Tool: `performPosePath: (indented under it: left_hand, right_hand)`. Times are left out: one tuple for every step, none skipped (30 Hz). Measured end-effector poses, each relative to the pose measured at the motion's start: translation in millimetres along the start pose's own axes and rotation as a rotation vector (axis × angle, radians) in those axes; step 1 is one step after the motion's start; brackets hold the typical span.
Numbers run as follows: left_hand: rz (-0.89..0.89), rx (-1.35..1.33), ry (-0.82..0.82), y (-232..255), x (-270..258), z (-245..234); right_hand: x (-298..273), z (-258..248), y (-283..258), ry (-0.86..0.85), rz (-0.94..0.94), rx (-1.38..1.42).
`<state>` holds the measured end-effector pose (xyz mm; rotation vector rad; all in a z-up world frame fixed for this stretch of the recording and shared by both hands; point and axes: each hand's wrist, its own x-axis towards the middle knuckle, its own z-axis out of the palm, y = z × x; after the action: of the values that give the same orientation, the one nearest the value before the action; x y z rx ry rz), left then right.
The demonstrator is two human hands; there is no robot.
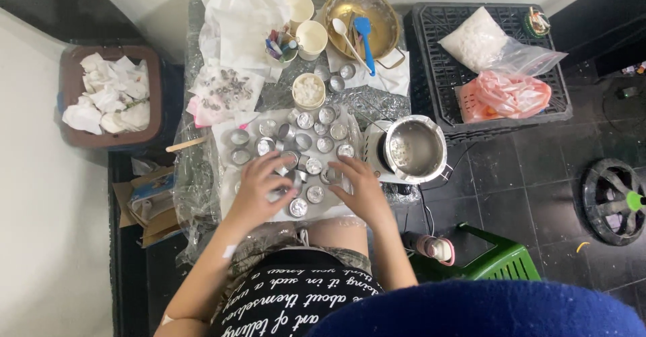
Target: The recorder cleans metal candle tins with a tissue and arranges them on a tray.
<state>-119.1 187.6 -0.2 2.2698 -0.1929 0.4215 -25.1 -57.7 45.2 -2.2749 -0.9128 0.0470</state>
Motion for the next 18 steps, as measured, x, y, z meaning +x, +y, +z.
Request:
performPosePath:
  left_hand:
    - [-0.001, -0.001, 0.000, -6.9, 1.4, 0.4]
    - [-0.136, -0.175, -0.027, -14.5, 2.6, -0.3]
    - [-0.270, -0.349, -0.056, -21.9, 3.6, -1.1]
    - [-0.271, -0.346, -0.055, -14.7, 9.9, -11.2]
    - [-0.323, -0.213, -0.087, -7.4, 16.3, -21.2]
    - [-0.374, -0.080, -0.118, -0.1, 23.1, -31.7]
    - [-0.376, -0.077, -0.116, 2.9, 22.2, -29.5]
    - [-0.335, -0.023, -0.205, 5.6, 22.5, -26.4]
    - [-0.294, 0.031, -0.294, 8.0, 22.8, -23.3]
    - [-0.295, 0.031, -0.294, 4.6, 18.6, -9.1]
    - [-0.171, 0.138, -0.215, 1.0, 14.1, 4.9]
    - [-0.047, 0.244, -0.133, -2.8, 9.8, 18.9]
    - [-0.049, 0.245, -0.129, -5.4, 6.9, 27.7]
    - [-0.004, 0.292, -0.077, -8.3, 4.1, 35.7]
    - [0.040, 0.339, -0.024, -11.3, 1.4, 43.7]
    - [0.039, 0.340, -0.022, -10.0, 0.4, 43.0]
    - [0.054, 0.314, 0.004, -8.8, -0.3, 42.4]
    - [0.070, 0.287, 0.028, -7.3, -0.4, 41.9]
  right_hand:
    - [-5.8, 9.0, 4.6, -0.002, 0.000, 0.000]
    - [-10.8, 19.2, 8.8, 0.051, 0.016, -0.071]
    - [-16.0, 29.4, 13.0, 0.104, 0.032, -0.142]
    - [-15.9, 28.9, 13.4, 0.104, 0.031, -0.139]
    - [-15.8, 28.3, 13.8, 0.121, 0.056, -0.067]
    - [-14.9, 27.6, 14.1, 0.138, 0.080, 0.006]
    - [-15.0, 31.2, 16.9, 0.138, 0.078, 0.009]
    - [-14.8, 34.3, 20.4, 0.180, 0.152, 0.147]
    - [-14.5, 37.5, 24.0, 0.221, 0.226, 0.285]
    - [-12.4, 39.8, 23.1, 0.220, 0.227, 0.285]
    - [-10.2, 42.4, 22.1, 0.247, 0.220, 0.325]
    - [-6.9, 44.9, 21.5, 0.271, 0.209, 0.365]
    - [-7.5, 48.9, 24.2, 0.268, 0.205, 0.365]
    - [-7.5, 53.4, 26.5, 0.237, 0.112, 0.275]
    - [-7.4, 58.0, 28.9, 0.206, 0.019, 0.184]
    - [-4.1, 52.7, 19.6, 0.204, 0.016, 0.184]
    - [-0.5, 47.4, 10.4, 0.160, 0.012, 0.158]
    - [3.0, 41.5, 1.3, 0.117, 0.010, 0.132]
